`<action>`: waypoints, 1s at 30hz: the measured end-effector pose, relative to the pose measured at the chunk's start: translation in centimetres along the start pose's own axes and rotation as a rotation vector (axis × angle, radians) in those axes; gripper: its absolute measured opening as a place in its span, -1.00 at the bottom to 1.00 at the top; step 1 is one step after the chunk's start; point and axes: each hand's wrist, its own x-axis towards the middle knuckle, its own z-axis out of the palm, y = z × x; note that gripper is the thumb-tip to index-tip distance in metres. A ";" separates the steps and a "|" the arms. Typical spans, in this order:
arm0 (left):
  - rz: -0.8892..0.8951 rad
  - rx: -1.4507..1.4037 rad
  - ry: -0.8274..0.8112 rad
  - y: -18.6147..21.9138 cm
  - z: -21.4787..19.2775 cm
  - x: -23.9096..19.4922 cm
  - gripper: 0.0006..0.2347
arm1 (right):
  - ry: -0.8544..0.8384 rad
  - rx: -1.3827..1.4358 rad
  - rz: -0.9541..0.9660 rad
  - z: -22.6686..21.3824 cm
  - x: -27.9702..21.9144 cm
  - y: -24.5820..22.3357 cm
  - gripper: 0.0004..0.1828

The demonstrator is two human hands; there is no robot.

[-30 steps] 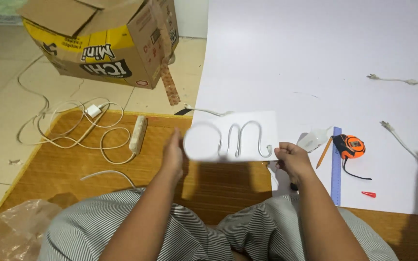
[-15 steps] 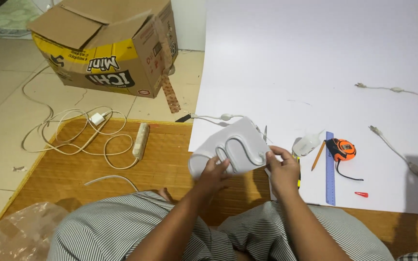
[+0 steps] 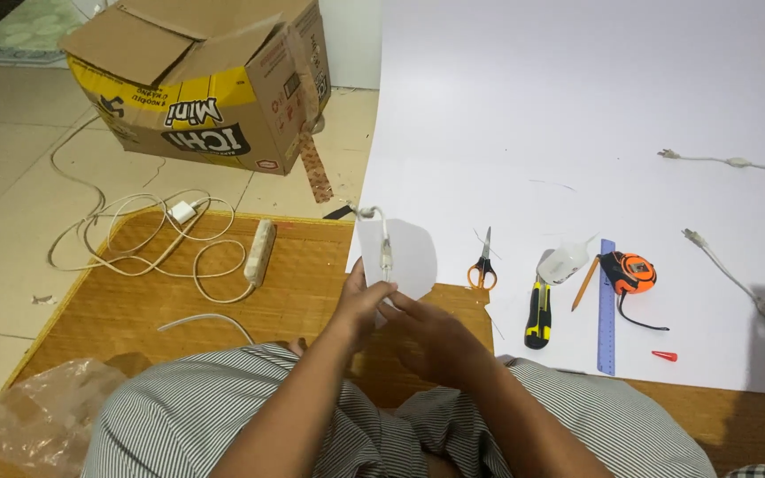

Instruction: Cutting out a neon light sign from a backing board and testing its functionality by plugging it into a power source.

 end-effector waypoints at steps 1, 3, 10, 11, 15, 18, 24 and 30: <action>-0.001 0.001 0.001 1.4 0.5 -0.7 -0.49 | 0.000 0.002 0.000 0.5 0.1 1.3 -0.26; -0.099 -0.018 0.072 4.2 1.6 -2.3 -0.48 | 0.217 -0.368 -0.080 1.7 0.0 3.9 -0.55; -0.112 0.217 -0.101 2.4 -2.4 -0.1 -0.57 | 0.395 -0.063 0.187 -0.6 0.5 4.1 -0.40; -0.052 0.347 -0.157 3.6 -1.5 -1.2 -0.56 | 0.436 -0.237 0.158 -0.2 0.8 4.3 -0.44; 0.038 0.764 -0.306 8.0 1.2 -5.0 -0.53 | 0.581 -0.426 -0.021 -1.1 2.4 3.3 -0.50; 0.048 0.826 -0.326 8.8 2.3 -5.7 -0.51 | 0.545 -0.441 -0.114 -1.0 3.0 4.0 -0.54; 0.123 0.840 -0.085 13.3 5.9 -7.5 -0.34 | 0.046 -0.270 0.041 -2.4 6.6 6.5 -0.84; 0.324 1.037 -0.087 9.0 2.3 -3.9 -0.67 | -0.167 0.118 0.273 -5.7 9.5 5.3 -0.76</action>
